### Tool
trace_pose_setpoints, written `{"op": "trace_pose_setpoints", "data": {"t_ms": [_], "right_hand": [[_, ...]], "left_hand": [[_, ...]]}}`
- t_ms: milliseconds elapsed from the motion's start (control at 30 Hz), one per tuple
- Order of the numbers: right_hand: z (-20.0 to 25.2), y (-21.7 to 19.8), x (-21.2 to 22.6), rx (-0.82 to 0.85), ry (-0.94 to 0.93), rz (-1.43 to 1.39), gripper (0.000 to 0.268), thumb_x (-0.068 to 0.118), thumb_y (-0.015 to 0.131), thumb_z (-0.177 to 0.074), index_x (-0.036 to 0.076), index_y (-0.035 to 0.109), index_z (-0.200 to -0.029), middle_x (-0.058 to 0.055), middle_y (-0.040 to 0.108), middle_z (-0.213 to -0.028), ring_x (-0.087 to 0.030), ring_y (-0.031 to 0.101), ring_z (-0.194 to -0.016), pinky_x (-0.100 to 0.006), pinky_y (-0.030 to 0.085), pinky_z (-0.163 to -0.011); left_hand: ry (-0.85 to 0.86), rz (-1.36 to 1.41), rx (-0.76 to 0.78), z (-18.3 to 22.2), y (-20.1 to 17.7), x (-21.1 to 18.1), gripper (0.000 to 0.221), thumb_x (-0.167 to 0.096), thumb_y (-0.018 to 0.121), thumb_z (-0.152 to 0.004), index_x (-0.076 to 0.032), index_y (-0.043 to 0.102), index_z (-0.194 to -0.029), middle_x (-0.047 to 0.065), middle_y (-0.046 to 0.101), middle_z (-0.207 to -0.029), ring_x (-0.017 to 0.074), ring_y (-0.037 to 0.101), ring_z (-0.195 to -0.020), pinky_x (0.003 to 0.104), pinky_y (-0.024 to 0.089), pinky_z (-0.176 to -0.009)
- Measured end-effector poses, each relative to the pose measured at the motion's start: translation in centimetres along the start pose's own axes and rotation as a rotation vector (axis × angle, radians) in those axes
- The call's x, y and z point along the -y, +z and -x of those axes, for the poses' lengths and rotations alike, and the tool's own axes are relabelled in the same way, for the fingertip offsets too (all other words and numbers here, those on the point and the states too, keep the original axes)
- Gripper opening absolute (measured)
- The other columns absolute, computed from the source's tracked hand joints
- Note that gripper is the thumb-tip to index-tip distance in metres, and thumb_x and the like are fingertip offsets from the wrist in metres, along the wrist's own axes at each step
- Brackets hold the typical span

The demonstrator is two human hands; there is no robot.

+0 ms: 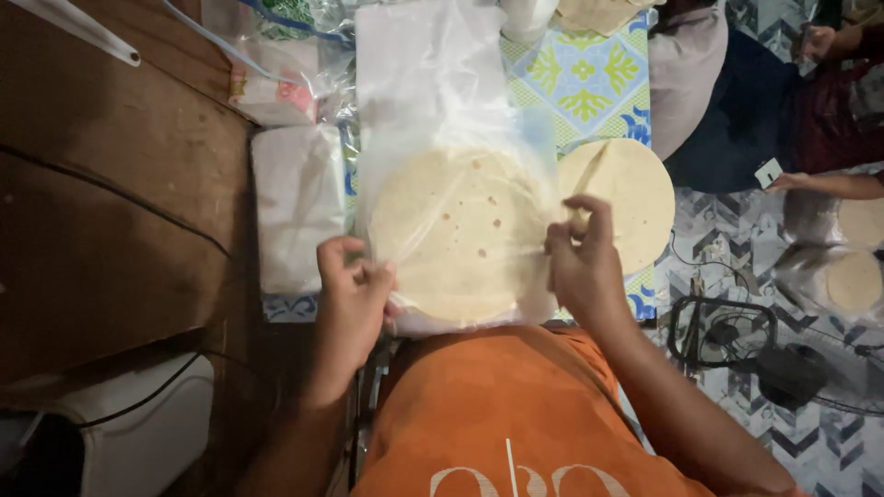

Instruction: The person packages flatbreads by placing plastic sheets between individual tortillas and folding the plastic over them.

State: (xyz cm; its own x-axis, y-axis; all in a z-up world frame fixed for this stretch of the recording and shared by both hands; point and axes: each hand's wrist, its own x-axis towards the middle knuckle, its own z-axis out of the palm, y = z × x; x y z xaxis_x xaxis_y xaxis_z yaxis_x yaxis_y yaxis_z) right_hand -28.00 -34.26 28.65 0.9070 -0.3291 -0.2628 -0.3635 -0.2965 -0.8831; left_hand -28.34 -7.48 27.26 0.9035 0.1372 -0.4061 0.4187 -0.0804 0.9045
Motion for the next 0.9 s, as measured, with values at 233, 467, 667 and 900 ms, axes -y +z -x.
{"op": "trace_pose_setpoints", "data": {"t_ms": [233,467,667,900], "right_hand": [[1.7,-0.2,-3.3,0.086,-0.004,0.161,0.031,0.013,0.057,-0.100,0.028,0.068,-0.124,-0.012,0.070,-0.079,-0.029,0.073,-0.068,-0.040,0.059,-0.065],[1.2,-1.7,-2.3,0.174,-0.028,0.219,0.028,0.018,0.059,-0.101,0.027,0.066,-0.126,-0.011,0.074,-0.097,-0.030,0.072,-0.089,-0.044,0.056,-0.082],[-4.3,-5.0,-7.8,-0.065,-0.002,0.394,0.033,0.036,0.053,-0.109,0.008,0.061,-0.125,-0.020,0.067,-0.089,-0.035,0.067,-0.071,-0.045,0.054,-0.055],[-8.8,-0.9,-15.2,-0.383,-0.272,1.203,0.058,0.064,0.065,-0.093,0.011,0.073,-0.114,-0.010,0.059,-0.122,-0.034,0.050,-0.118,-0.049,0.045,-0.088]], "left_hand": [[-0.081,-0.087,0.032,1.4,-1.0,4.0,0.023,-0.012,0.063,-0.093,-0.005,0.057,-0.115,0.022,0.070,-0.112,0.0220,0.070,-0.051,0.029,0.060,-0.046],[-0.020,-0.122,0.111,1.0,-2.1,6.1,0.019,-0.007,0.064,-0.091,-0.003,0.068,-0.109,0.020,0.073,-0.106,0.0175,0.064,-0.046,0.028,0.055,-0.041],[0.387,-0.686,0.011,1.1,-3.2,-0.8,0.039,-0.024,0.076,-0.095,-0.003,0.063,-0.125,0.019,0.061,-0.100,0.0338,0.065,-0.079,0.044,0.051,-0.071],[1.001,-0.906,-0.014,-0.5,6.9,-4.9,0.051,-0.037,0.071,-0.097,-0.006,0.066,-0.137,0.028,0.047,-0.151,0.0548,0.038,-0.142,0.071,0.030,-0.113]]}}
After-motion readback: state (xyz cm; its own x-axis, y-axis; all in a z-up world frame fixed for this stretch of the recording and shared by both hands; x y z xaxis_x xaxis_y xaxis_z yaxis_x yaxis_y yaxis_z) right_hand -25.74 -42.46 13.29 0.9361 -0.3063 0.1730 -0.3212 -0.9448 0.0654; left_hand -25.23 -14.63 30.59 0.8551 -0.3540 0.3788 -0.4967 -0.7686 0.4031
